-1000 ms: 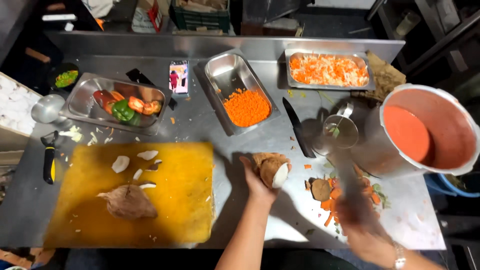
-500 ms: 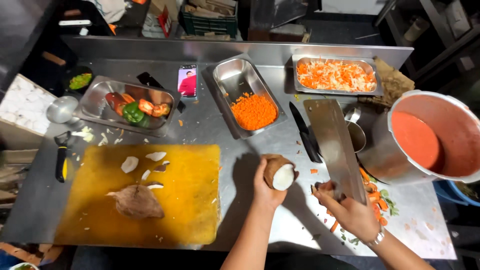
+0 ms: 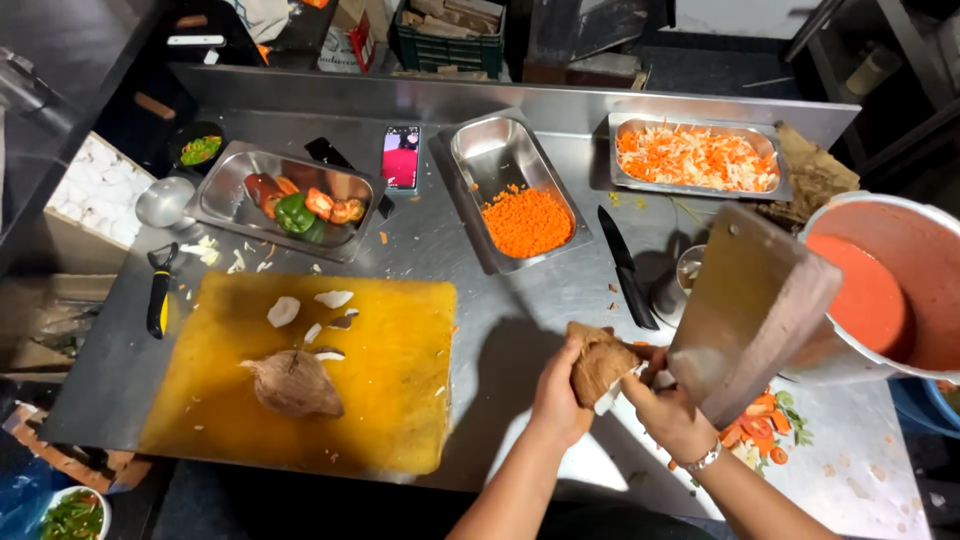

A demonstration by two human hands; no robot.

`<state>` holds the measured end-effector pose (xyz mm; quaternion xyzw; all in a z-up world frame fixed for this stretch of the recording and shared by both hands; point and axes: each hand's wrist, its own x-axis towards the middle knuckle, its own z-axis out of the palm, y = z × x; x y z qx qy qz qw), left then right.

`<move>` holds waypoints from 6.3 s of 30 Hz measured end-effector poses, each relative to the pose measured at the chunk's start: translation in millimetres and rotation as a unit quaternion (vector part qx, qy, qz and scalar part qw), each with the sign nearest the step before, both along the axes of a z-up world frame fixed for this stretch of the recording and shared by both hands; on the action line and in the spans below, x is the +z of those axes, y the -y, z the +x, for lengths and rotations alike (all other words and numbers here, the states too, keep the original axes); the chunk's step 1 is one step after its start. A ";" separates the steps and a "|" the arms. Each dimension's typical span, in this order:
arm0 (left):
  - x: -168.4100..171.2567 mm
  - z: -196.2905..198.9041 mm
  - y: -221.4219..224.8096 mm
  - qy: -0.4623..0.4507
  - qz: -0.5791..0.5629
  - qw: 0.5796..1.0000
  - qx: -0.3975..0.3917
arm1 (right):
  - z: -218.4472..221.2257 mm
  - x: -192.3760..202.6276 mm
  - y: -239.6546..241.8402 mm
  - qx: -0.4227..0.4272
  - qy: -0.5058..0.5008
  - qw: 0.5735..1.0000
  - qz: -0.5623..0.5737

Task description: The person cracks open coconuts at a stainless steel prep counter, striking whole coconuts with a cleaver and prying the husk apart by hand to extract the white coconut flesh. They set the opened halves and shell pieces aside on the counter among vegetable trimmings.

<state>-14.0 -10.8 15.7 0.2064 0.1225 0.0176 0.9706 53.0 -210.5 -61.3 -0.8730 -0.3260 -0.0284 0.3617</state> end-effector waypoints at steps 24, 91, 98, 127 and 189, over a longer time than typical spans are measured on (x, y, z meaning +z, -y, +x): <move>-58.1 42.9 -13.9 -0.007 -0.051 0.999 0.015 | -67.3 165.2 2.2 -0.082 -0.363 0.925 -0.080; 37.6 -32.2 23.1 0.002 0.428 0.901 0.072 | -30.9 137.0 29.4 -0.089 -0.399 0.879 0.246; 36.3 -37.7 -26.7 0.097 0.327 0.933 0.117 | -41.4 123.7 -8.8 -0.084 -0.459 0.792 0.395; -59.2 62.4 -31.5 -0.049 -0.084 0.995 0.020 | -61.1 213.3 54.3 -0.090 -0.292 0.943 0.133; -41.2 42.2 -27.0 -0.024 -0.203 0.979 -0.001 | -33.2 148.5 -30.1 -0.155 -0.243 0.957 -0.017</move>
